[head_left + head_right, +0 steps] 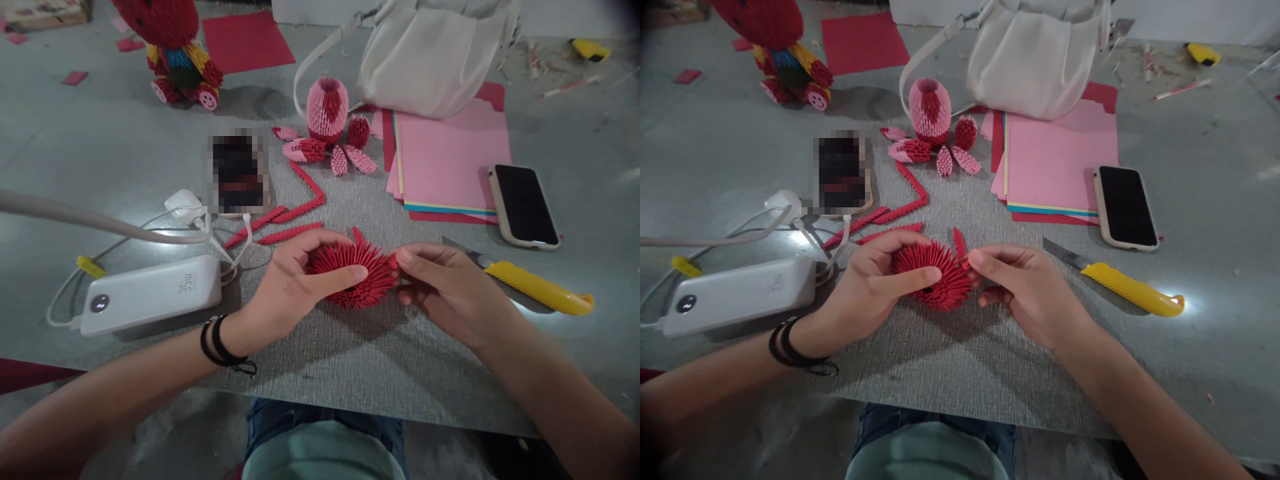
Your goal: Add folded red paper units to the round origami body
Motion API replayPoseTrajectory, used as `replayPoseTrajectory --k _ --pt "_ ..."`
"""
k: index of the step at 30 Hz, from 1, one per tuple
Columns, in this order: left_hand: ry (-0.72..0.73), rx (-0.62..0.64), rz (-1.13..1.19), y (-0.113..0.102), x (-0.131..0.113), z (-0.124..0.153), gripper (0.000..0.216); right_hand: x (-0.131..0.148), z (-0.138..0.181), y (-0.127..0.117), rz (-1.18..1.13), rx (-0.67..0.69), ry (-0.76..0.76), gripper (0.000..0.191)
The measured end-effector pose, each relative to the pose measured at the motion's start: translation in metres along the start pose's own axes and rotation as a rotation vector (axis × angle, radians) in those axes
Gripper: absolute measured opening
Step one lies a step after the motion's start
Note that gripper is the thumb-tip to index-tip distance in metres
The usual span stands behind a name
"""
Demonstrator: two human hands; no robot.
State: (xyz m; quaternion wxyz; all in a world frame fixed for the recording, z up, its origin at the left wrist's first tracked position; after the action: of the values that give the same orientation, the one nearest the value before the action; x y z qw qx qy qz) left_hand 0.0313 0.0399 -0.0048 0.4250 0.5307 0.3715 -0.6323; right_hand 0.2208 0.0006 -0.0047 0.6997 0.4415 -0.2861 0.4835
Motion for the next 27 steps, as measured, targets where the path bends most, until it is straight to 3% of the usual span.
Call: replayPoseTrajectory --k 7,13,19,27 --pt "0.038 -0.014 -0.104 -0.002 -0.004 0.000 0.032 0.002 0.002 -0.002 0.073 -0.007 -0.125 0.018" --pt "0.039 -0.038 -0.146 -0.003 -0.002 0.000 0.032 0.006 0.010 0.006 0.320 -0.050 -0.311 0.013" --pt "0.068 0.060 -0.161 0.002 -0.006 0.001 0.040 0.015 0.014 0.010 0.482 -0.110 -0.479 0.015" --pt "0.093 -0.021 -0.260 0.000 -0.011 0.004 0.036 0.009 0.019 0.015 0.583 -0.131 -0.591 0.015"
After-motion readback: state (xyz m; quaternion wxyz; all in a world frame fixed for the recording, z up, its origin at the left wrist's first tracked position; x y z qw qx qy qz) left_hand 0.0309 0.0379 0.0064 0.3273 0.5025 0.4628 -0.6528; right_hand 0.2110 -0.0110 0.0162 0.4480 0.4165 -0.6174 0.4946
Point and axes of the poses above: each hand's wrist, its own z-axis away from the middle knuckle, its own y-axis out of the palm, x = y × z, the point moved 5 cm from there along -z, towards the middle knuckle, and after that the axes turned 10 degrees about -z, right-handed, at the moved point
